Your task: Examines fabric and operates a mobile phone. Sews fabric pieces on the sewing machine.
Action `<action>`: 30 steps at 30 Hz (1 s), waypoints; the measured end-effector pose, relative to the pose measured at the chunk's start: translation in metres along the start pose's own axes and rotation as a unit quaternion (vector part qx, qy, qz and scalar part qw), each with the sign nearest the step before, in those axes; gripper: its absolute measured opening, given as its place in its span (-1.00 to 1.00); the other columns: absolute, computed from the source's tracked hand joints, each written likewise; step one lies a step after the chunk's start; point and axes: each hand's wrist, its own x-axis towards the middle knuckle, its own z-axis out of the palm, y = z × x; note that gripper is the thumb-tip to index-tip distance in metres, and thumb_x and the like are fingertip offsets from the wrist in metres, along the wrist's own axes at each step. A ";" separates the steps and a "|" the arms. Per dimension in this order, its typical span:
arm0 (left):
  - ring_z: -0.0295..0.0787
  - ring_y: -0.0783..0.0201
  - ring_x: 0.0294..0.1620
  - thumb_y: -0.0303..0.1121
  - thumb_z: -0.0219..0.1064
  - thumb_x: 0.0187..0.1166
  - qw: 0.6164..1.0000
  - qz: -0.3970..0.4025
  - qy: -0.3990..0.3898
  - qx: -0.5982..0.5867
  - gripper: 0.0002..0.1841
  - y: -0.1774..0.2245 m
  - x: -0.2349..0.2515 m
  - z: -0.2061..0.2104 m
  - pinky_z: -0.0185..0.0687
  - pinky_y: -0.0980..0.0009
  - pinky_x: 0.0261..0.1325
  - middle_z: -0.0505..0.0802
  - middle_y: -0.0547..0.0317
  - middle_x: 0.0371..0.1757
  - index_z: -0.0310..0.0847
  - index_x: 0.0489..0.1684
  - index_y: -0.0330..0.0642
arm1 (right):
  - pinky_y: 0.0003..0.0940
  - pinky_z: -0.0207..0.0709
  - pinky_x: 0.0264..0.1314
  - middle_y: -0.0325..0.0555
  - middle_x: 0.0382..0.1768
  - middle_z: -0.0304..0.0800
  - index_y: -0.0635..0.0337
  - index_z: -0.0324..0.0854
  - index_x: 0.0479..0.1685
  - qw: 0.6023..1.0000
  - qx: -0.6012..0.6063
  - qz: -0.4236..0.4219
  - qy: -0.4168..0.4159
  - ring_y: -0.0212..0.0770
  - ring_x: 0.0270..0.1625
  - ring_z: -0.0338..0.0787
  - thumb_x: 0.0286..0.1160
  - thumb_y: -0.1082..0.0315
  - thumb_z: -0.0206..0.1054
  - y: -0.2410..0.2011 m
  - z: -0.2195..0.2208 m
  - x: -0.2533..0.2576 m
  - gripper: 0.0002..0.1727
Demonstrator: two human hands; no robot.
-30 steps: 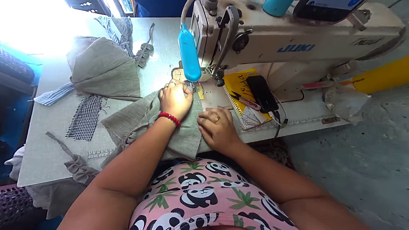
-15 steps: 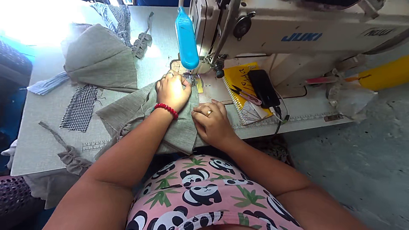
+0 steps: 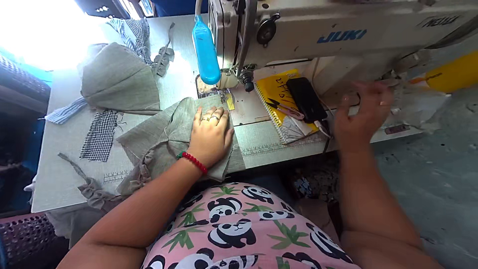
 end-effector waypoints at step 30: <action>0.36 -0.06 0.76 0.01 -0.14 0.78 1.000 0.000 -0.015 0.027 -0.39 0.001 -0.007 -0.005 -0.45 -0.55 0.72 0.60 0.02 0.66 0.51 0.65 -0.08 | 0.27 -0.21 0.86 0.16 0.56 0.57 0.19 0.54 0.55 0.999 -0.038 -0.004 0.026 0.18 0.73 0.39 0.82 0.01 -0.04 0.051 0.024 -0.003 -0.43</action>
